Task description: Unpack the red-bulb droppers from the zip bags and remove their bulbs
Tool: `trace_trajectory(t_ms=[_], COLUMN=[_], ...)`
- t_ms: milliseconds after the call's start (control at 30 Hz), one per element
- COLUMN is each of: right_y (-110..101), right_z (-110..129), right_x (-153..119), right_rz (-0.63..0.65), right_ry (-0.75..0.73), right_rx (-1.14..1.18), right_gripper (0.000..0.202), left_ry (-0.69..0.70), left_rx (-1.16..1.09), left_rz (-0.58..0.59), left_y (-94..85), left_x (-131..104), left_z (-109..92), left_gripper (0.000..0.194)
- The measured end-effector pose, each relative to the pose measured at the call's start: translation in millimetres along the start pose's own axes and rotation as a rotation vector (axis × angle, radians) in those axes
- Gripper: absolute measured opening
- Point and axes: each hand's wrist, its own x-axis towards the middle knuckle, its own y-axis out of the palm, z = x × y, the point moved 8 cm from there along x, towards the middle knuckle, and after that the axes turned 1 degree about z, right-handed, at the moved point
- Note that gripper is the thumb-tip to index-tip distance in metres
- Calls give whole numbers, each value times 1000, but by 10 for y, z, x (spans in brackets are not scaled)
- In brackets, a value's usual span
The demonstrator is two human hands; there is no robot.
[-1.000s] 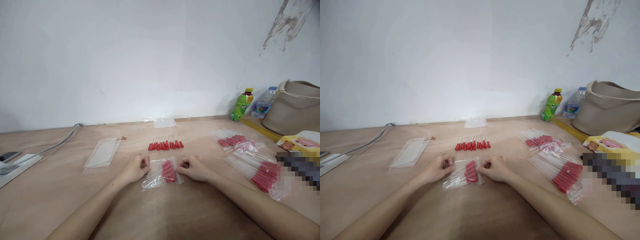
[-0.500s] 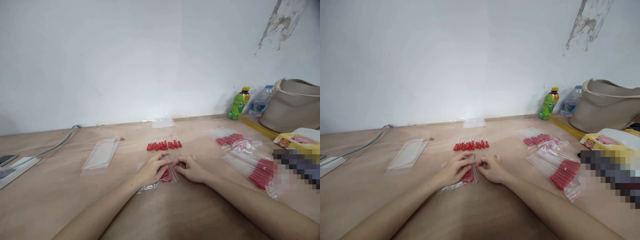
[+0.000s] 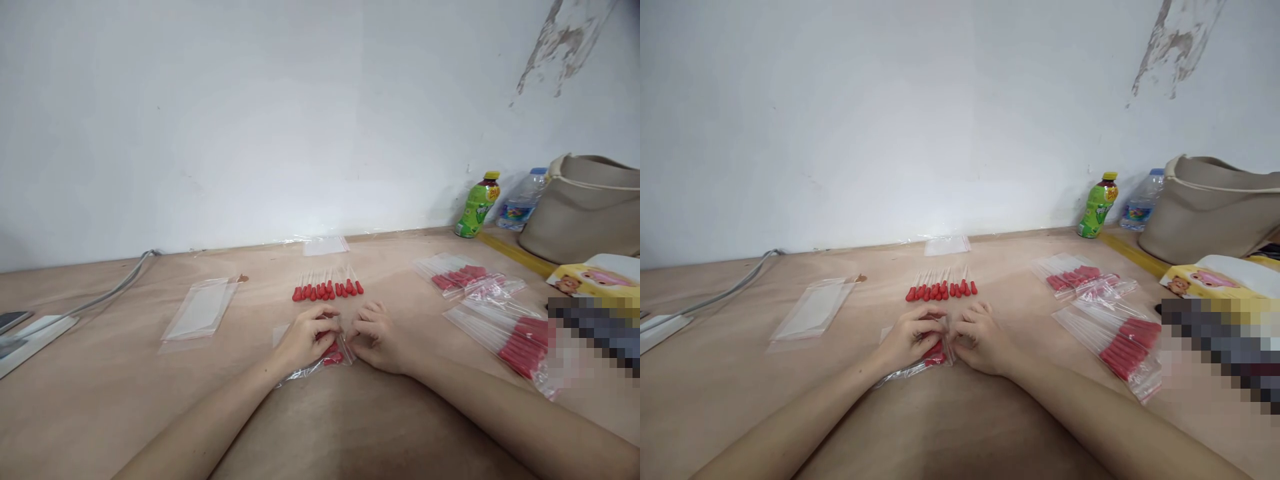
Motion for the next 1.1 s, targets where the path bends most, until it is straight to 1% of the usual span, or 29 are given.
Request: trace_trajectory(t_ms=[167,367,433,500,600,700,867,967,1033,1100], right_y=[-10,-27,-17,-9,4,18,25,20,21,44], right_z=[32,172,202,223,226,210,220,248,243,211], right_x=[4,-9,-6,-2,3,0,12,29,40,44], right_rz=[5,-78,-95,-108,-114,-106,-87,-79,-66,-24], right_ry=[-68,-295,-353,-394,-413,-409,-417,-434,-430,-413], right_rx=[-104,-233,-310,-368,-399,-388,-376,-396,-401,-397], right_gripper=[9,12,11,13,18,18,21,24,24,21], left_ry=[5,32,32,35,65,156,308,371,368,323], left_rx=[-17,-25,-7,31,119,241,477,506,473,430], left_rz=[-2,-28,-8,41,163,262,288,310,336,362], left_y=[3,8,8,13,45,96,209,255,235,174], left_x=[6,-4,1,19,66,115,143,120,114,119], left_z=[4,8,-5,-29,-80,-135,-121,-126,-139,-132], left_gripper=[21,21,20,19,21,19,17,20,22,23])
